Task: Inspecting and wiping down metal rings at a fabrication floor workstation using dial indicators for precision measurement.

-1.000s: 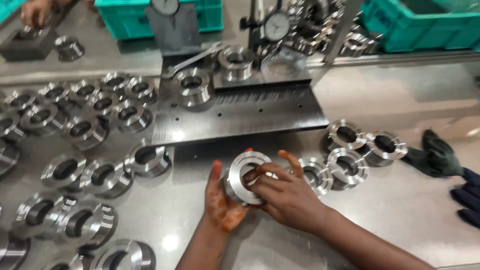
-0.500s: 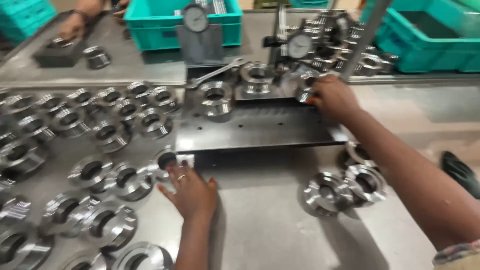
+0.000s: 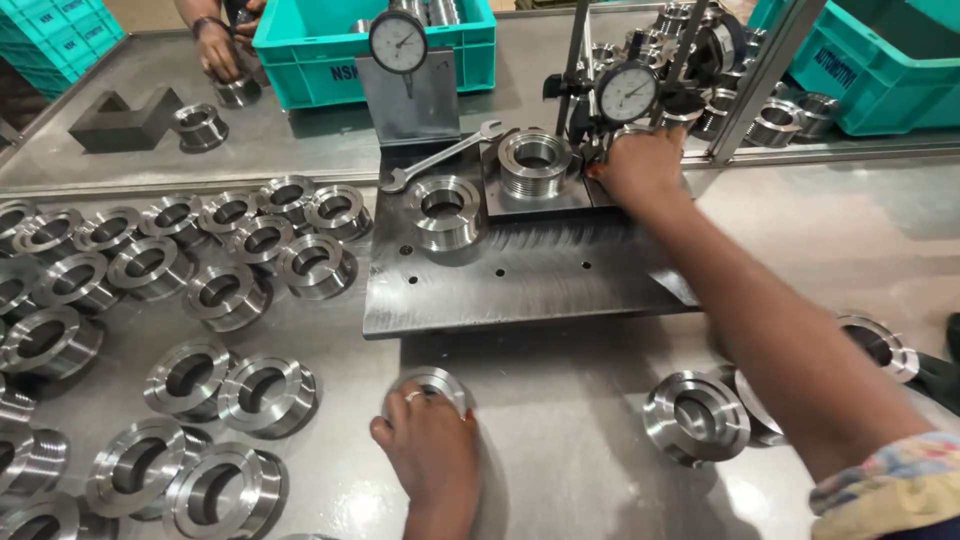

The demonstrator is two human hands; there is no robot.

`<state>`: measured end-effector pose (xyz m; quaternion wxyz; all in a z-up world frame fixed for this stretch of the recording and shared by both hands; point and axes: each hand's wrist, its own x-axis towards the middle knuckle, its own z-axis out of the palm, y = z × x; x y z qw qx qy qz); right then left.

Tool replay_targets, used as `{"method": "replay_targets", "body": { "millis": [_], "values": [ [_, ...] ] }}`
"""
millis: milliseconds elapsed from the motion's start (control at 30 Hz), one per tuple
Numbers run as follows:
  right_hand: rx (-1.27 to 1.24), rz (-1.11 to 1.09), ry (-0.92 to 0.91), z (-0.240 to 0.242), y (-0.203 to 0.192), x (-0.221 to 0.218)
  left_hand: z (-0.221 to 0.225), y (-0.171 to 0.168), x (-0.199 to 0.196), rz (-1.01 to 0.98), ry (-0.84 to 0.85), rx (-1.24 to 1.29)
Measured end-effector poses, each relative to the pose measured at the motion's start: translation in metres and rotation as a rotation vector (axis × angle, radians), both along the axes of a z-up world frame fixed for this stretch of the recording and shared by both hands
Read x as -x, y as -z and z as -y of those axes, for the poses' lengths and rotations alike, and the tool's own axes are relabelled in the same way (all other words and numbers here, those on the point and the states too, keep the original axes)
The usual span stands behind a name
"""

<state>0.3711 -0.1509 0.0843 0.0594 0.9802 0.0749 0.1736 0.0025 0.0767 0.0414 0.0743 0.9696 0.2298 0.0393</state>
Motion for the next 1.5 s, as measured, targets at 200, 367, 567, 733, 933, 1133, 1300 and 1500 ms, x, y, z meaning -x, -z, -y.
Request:
{"method": "replay_targets", "body": {
  "millis": [200, 367, 567, 733, 933, 1133, 1300, 1500],
  "values": [
    [0.156, 0.336, -0.308, 0.029, 0.002, 0.022, 0.020, -0.014, -0.004, -0.001, 0.176, 0.136],
    [0.117, 0.028, -0.056, 0.014, -0.002, 0.012, 0.045, 0.012, -0.008, 0.011, 0.318, 0.313],
    [0.083, 0.106, -0.237, 0.018, -0.022, 0.045, 0.050, 0.037, -0.014, 0.211, 0.297, 0.904],
    [0.027, 0.191, -0.120, 0.019, -0.004, 0.023, 0.070, 0.050, -0.009, 0.094, 0.275, 1.715],
    [-0.028, 0.056, -0.415, 0.061, -0.021, 0.071, 0.070, 0.018, 0.000, -0.001, 0.064, 1.900],
    [-0.150, -0.199, -0.314, 0.147, -0.055, 0.265, 0.067, 0.013, 0.012, 0.160, 0.112, 1.882],
    [-0.154, -0.289, 0.340, 0.242, -0.008, 0.361, 0.068, 0.009, 0.011, 0.308, 0.281, 1.816],
    [-0.011, -0.296, 0.325, 0.229, 0.034, 0.369, 0.072, -0.009, 0.014, 0.367, 0.514, 1.426]
  ]
}}
